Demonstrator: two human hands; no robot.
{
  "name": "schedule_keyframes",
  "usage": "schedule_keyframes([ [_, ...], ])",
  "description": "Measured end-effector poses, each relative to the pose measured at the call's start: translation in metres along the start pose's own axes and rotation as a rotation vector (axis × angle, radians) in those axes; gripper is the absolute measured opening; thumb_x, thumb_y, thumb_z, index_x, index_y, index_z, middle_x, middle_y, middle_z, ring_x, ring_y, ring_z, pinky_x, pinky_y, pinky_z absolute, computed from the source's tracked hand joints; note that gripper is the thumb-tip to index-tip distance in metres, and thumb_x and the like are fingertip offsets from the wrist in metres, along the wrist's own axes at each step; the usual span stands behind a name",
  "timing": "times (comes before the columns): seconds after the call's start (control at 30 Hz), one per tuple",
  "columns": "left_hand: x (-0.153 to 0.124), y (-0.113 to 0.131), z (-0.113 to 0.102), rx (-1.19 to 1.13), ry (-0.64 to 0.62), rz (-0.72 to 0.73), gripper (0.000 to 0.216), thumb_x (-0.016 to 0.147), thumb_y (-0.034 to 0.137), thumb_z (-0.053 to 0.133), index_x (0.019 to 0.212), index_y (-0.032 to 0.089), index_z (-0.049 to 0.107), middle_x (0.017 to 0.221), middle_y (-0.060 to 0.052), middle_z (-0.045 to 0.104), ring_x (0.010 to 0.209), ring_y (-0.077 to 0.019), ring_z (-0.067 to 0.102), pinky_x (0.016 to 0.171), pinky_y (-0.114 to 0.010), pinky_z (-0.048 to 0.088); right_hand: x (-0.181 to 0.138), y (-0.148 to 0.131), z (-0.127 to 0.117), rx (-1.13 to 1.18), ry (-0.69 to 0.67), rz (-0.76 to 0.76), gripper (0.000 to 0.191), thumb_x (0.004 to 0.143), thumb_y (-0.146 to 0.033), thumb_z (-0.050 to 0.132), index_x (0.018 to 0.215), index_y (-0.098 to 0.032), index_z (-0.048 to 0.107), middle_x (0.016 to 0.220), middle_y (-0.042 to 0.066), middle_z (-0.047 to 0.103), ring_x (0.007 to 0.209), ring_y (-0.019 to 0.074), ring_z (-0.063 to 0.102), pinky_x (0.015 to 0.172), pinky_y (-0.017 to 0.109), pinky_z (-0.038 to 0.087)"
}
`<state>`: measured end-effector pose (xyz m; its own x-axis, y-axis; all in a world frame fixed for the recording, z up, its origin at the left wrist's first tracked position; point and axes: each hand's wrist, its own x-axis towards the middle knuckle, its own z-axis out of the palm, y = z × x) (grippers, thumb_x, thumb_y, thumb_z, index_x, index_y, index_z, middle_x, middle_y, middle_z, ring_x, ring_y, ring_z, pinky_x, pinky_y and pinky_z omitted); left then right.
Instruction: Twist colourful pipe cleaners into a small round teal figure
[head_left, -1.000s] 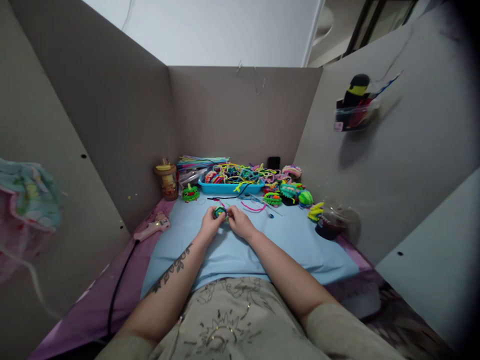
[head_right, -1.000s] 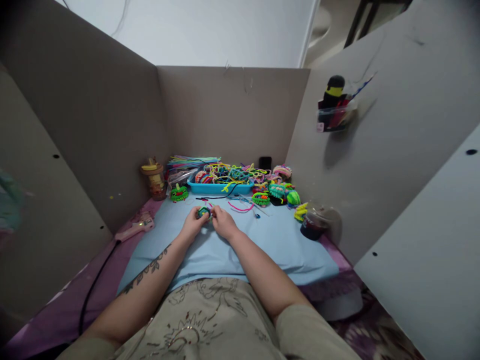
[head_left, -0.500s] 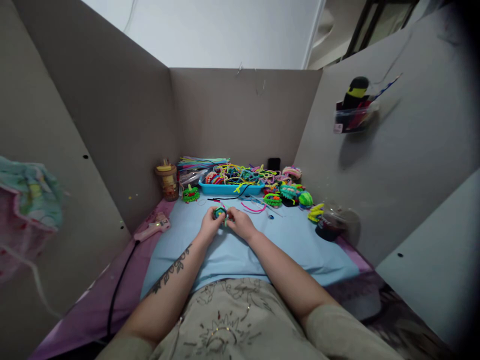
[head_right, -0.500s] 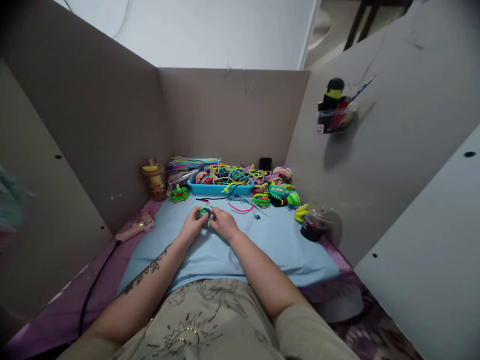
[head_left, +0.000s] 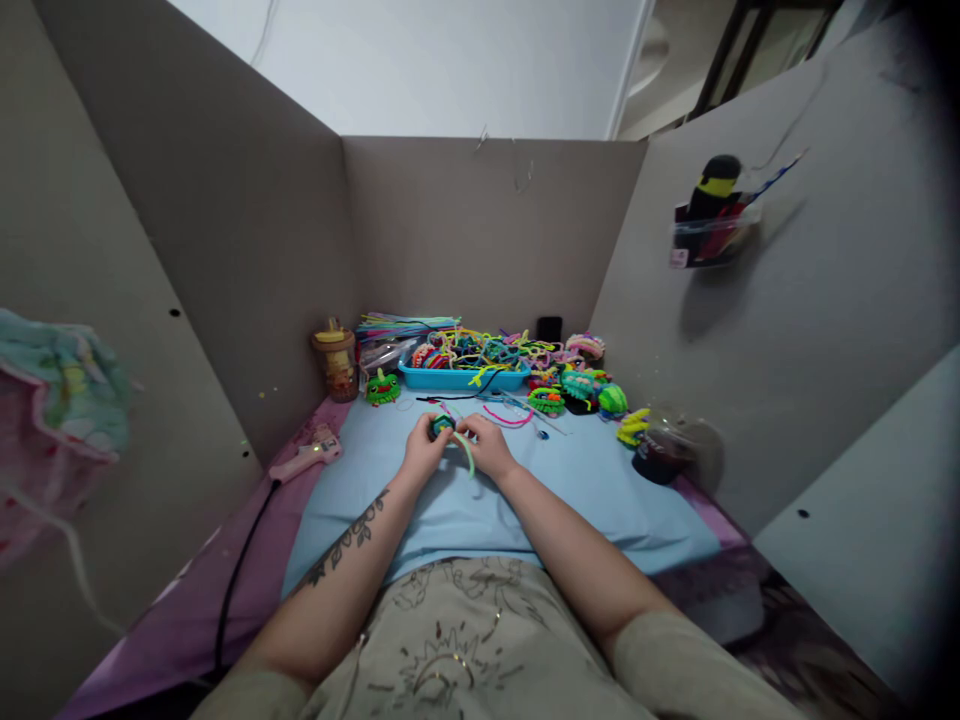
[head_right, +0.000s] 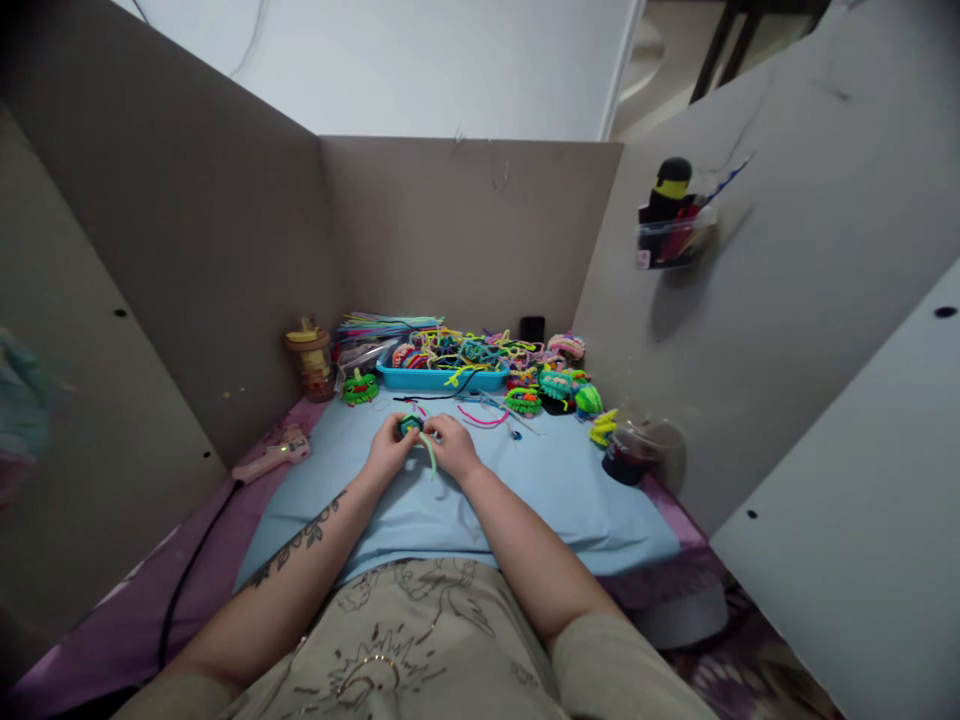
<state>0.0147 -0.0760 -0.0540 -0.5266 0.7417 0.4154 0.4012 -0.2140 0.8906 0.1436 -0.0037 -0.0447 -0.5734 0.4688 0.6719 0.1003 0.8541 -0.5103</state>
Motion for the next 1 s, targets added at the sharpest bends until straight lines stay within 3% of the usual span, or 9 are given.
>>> schedule_keyframes([
  [0.27, 0.000, 0.004, 0.004, -0.305, -0.063, -0.131, 0.034, 0.066, 0.037, 0.063, 0.091, 0.018, 0.051, 0.076, 0.000, 0.055, 0.066, -0.0120, 0.053, 0.064, -0.025, 0.046, 0.000, -0.002, 0.001, -0.018, 0.065, -0.056, 0.007, 0.078, -0.018, 0.054, 0.081, -0.020, 0.059, 0.084, 0.005, 0.056, 0.085, 0.0191, 0.051, 0.078, 0.031, 0.042],
  [0.5, -0.002, 0.012, 0.003, -0.366, -0.090, -0.183, 0.043, 0.063, 0.043, 0.067, 0.094, 0.017, 0.053, 0.082, -0.002, 0.058, 0.069, -0.0123, 0.055, 0.063, -0.025, 0.047, 0.003, 0.004, 0.002, 0.148, 0.187, 0.098, 0.005, 0.077, -0.023, 0.058, 0.074, -0.019, 0.060, 0.082, 0.003, 0.051, 0.080, 0.0168, 0.052, 0.075, 0.030, 0.044],
  [0.7, -0.002, 0.009, 0.003, -0.392, -0.167, -0.190, 0.042, 0.062, 0.038, 0.069, 0.096, 0.015, 0.057, 0.075, -0.001, 0.060, 0.058, -0.0098, 0.052, 0.056, -0.023, 0.045, 0.005, 0.008, -0.003, 0.229, 0.226, 0.212, 0.008, 0.076, -0.026, 0.059, 0.074, -0.019, 0.062, 0.088, 0.004, 0.049, 0.086, 0.0172, 0.052, 0.069, 0.027, 0.045],
  [0.87, -0.003, 0.011, 0.002, -0.398, -0.202, -0.198, 0.042, 0.061, 0.035, 0.070, 0.095, 0.014, 0.059, 0.075, -0.002, 0.061, 0.061, -0.0108, 0.054, 0.055, -0.022, 0.044, 0.005, 0.012, -0.005, 0.274, 0.208, 0.267, 0.012, 0.075, -0.029, 0.060, 0.074, -0.018, 0.063, 0.093, 0.006, 0.050, 0.089, 0.0182, 0.053, 0.062, 0.025, 0.044],
  [1.0, -0.003, 0.010, 0.002, -0.359, -0.228, -0.197, 0.043, 0.063, 0.035, 0.067, 0.100, 0.015, 0.060, 0.080, -0.003, 0.062, 0.064, -0.0123, 0.054, 0.055, -0.023, 0.043, 0.005, 0.019, -0.003, 0.275, 0.127, 0.249, 0.017, 0.076, -0.034, 0.059, 0.077, -0.018, 0.065, 0.102, 0.007, 0.053, 0.095, 0.0188, 0.053, 0.069, 0.027, 0.045],
])
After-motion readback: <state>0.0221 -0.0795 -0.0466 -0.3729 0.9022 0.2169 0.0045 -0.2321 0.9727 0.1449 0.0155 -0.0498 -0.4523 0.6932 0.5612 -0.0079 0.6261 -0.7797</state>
